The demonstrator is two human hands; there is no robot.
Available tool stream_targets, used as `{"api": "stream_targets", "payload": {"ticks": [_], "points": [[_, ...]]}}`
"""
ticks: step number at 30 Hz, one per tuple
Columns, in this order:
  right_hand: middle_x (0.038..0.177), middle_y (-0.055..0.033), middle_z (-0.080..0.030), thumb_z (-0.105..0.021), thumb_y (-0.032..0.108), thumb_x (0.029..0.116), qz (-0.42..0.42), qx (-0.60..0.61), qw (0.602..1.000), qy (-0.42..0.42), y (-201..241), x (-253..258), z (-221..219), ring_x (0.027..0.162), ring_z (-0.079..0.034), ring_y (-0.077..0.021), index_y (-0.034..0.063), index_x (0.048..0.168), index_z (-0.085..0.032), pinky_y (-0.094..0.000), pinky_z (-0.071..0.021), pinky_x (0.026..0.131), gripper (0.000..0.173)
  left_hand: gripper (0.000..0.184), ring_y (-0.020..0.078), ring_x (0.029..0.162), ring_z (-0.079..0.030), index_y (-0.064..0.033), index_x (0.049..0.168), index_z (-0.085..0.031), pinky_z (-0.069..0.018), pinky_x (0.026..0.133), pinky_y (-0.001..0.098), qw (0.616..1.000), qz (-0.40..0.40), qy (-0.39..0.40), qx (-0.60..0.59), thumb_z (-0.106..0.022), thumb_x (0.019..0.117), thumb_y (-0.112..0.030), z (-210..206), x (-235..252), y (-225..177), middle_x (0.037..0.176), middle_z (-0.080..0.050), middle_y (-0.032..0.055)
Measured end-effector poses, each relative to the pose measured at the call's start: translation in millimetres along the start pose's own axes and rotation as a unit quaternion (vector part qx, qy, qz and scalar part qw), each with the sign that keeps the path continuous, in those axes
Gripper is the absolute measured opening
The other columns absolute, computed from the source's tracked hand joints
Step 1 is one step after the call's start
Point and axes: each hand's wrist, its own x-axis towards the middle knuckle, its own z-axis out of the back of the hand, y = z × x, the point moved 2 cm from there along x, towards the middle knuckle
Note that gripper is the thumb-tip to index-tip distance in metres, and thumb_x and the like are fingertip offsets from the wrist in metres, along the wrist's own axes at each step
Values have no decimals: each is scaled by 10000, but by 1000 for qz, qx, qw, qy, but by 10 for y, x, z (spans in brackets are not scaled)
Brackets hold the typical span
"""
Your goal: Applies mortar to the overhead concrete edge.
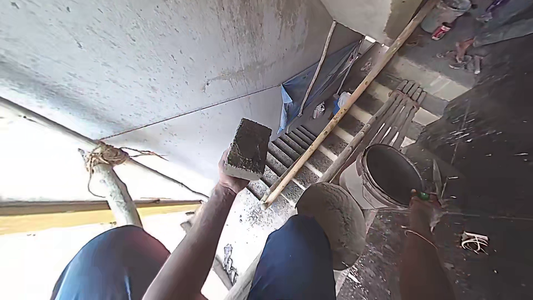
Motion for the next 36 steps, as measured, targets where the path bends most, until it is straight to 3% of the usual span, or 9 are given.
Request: {"api": "stream_targets", "payload": {"ticks": [4, 9, 12, 16, 21, 24, 28, 33, 36], "points": [[1375, -268, -602, -661, 330, 975, 15, -74, 997, -33, -149, -27, -6, 1314, -560, -417, 24, 1425, -554, -591, -428, 1096, 555, 748, 255, 991, -708, -219, 1132, -689, -591, 839, 505, 999, -7, 42, -9, -218, 947, -770, -219, 59, 125, 1052, -738, 95], [1389, -156, -625, -624, 255, 982, -84, -88, 992, -5, -14, -139, 69, 1306, -593, -255, 30, 1464, -510, -385, -461, 1098, 544, 715, 199, 927, -713, -266, 1074, -709, -600, 748, 451, 996, 23, 83, 27, -306, 905, -831, -497, 235, 318, 1005, -740, 36], [1325, -165, -656, -606, 178, 963, -56, -136, 989, -14, -319, 193, -131, 1211, -652, -266, 30, 1477, -502, -399, -529, 1001, 545, 607, 171, 907, -706, -255, 1073, -703, -595, 738, 424, 990, 44, 123, 56, -330, 962, -722, -678, 400, 426, 991, -733, 21], [1378, -158, -624, -594, 80, 936, -87, -117, 989, -9, -131, 49, -60, 1267, -611, -227, 7, 1484, -480, -344, -492, 1050, 565, 526, 150, 940, -712, -240, 1042, -707, -599, 805, 383, 983, 60, 171, 29, -284, 1022, -553, -900, 512, 612, 994, -751, 20], [1348, -163, -642, -591, 94, 931, -70, -120, 990, -15, -8, -43, 7, 1260, -622, -230, -9, 1454, -507, -343, -502, 1041, 540, 501, 146, 930, -713, -229, 1063, -697, -602, 793, 374, 978, 85, 186, 37, -293, 1030, -525, -1051, 524, 694, 998, -746, 21], [1379, -209, -607, -661, 85, 884, -40, -82, 995, -32, -139, 99, -55, 1300, -584, -275, -39, 1428, -531, -354, -469, 1078, 574, 537, 155, 892, -712, -255, 1039, -709, -600, 736, 399, 976, 111, 175, 71, -403, 961, -689, -965, 466, 755, 971, -737, 14], [1362, -250, -608, -656, 93, 905, -51, -47, 998, -10, -174, 110, -89, 1274, -597, -338, -51, 1429, -516, -438, -452, 1098, 561, 500, 181, 946, -717, -250, 1041, -734, -605, 802, 433, 966, 172, 169, 93, -444, 947, -646, -771, 494, 1036, 1006, -748, 40], [1300, -294, -632, -656, 119, 927, -34, -43, 998, 23, -167, 151, 9, 1237, -605, -409, -57, 1396, -537, -553, -439, 1061, 516, 409, 181, 981, -722, -188, 1073, -747, -599, 877, 418, 932, 303, 147, 131, -747, 800, -493, -391, 535, 1780, 1029, -755, 62], [1209, -315, -653, -713, 181, 899, -64, -52, 996, 21, -301, 177, -77, 1141, -631, -489, 9, 1350, -571, -690, -477, 929, 502, 624, 203, 988, -724, -162, 1331, -521, -609, 875, 409, 899, 339, 100, 257, -770, 808, -393, -246, 443, 2267, 1082, -730, 89]]}}
